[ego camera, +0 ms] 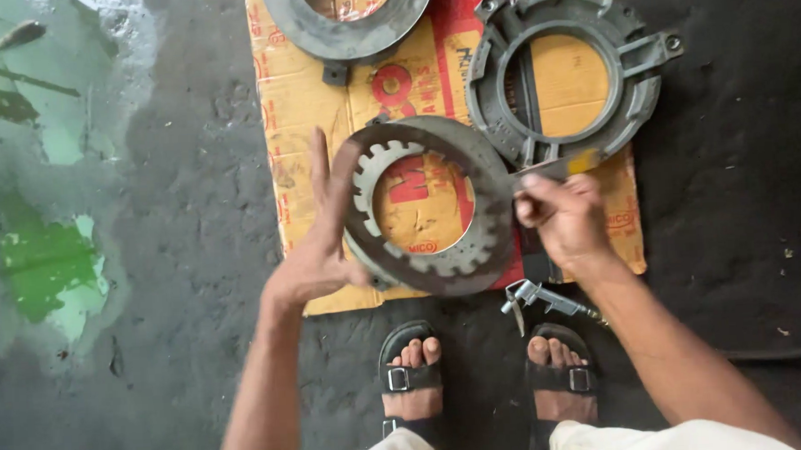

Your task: Cleaning and scraping residue off of metal clutch plates using an air gun and a hand scraper.

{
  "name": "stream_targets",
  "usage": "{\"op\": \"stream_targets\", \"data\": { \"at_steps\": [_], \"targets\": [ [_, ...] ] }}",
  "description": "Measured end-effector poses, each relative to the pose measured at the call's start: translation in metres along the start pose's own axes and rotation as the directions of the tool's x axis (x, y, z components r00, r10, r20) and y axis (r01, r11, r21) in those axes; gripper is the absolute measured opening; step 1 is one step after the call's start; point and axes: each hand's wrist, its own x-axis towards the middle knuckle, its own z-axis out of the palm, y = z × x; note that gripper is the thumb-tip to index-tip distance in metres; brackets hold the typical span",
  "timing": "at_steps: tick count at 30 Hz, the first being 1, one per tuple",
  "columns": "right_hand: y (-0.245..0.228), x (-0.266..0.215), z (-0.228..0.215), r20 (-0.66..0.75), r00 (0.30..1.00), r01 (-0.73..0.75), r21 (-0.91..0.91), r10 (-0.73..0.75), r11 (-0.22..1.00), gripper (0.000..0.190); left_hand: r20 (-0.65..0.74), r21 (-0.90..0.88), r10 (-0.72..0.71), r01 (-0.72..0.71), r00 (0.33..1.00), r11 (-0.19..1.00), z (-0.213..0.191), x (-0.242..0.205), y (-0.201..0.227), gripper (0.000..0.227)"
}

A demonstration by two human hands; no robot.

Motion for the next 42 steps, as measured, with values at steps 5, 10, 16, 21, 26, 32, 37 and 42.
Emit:
{"op": "stream_targets", "data": {
  "at_steps": [5, 10, 16, 21, 26, 32, 37, 42],
  "targets": [
    [0.055, 0.003, -0.021, 0.083, 0.993, -0.06, -0.225, 0.081, 0.972, 0.009, -0.241, -0.95, -0.727, -0.004, 0.643, 0.311, 0.077, -0.007, -0.018, 0.089],
    [0.064, -0.011, -0.042, -0.025, 0.993, -0.115, -0.148, 0.112, 0.982, 0.01, 0.095, -0.99, -0.816, -0.036, 0.571, -0.14, 0.083, -0.007, -0.038, 0.066],
    [0.032, -0.04, -0.007, 0.017, 1.0, -0.012, -0.43, 0.021, 0.903, 0.01, 0.157, -0.98, -0.815, 0.193, 0.558, -0.057, 0.077, -0.031, -0.03, 0.059],
    [0.013, -0.028, 0.02, 0.151, 0.985, 0.145, -0.43, -0.087, 0.891, 0.011, 0.058, -0.875, -0.863, 0.441, 0.502, 0.199, -0.009, 0.008, 0.065, 0.053],
    [0.028, -0.012, 0.042, 0.2, 0.979, 0.131, -0.433, -0.047, 0.892, 0.011, 0.106, -0.809, -0.902, 0.563, 0.418, 0.166, -0.014, 0.021, 0.068, 0.058],
    [0.052, 0.032, 0.055, 0.225, 0.974, 0.144, -0.63, 0.001, 0.763, 0.018, 0.08, -0.9, -0.956, 0.432, 0.281, 0.052, 0.018, 0.006, 0.013, 0.042],
    [0.076, 0.079, 0.097, 0.136, 0.987, -0.011, -0.463, 0.083, 0.886, 0.02, 0.106, -0.921, -0.973, 0.389, 0.207, -0.018, 0.014, 0.013, 0.015, 0.052],
    [0.106, 0.102, 0.135, 0.276, 0.96, 0.104, -0.482, 0.039, 0.87, 0.024, 0.168, -0.921, -0.974, 0.376, 0.154, -0.099, 0.013, 0.017, 0.016, 0.059]
  ]
}}
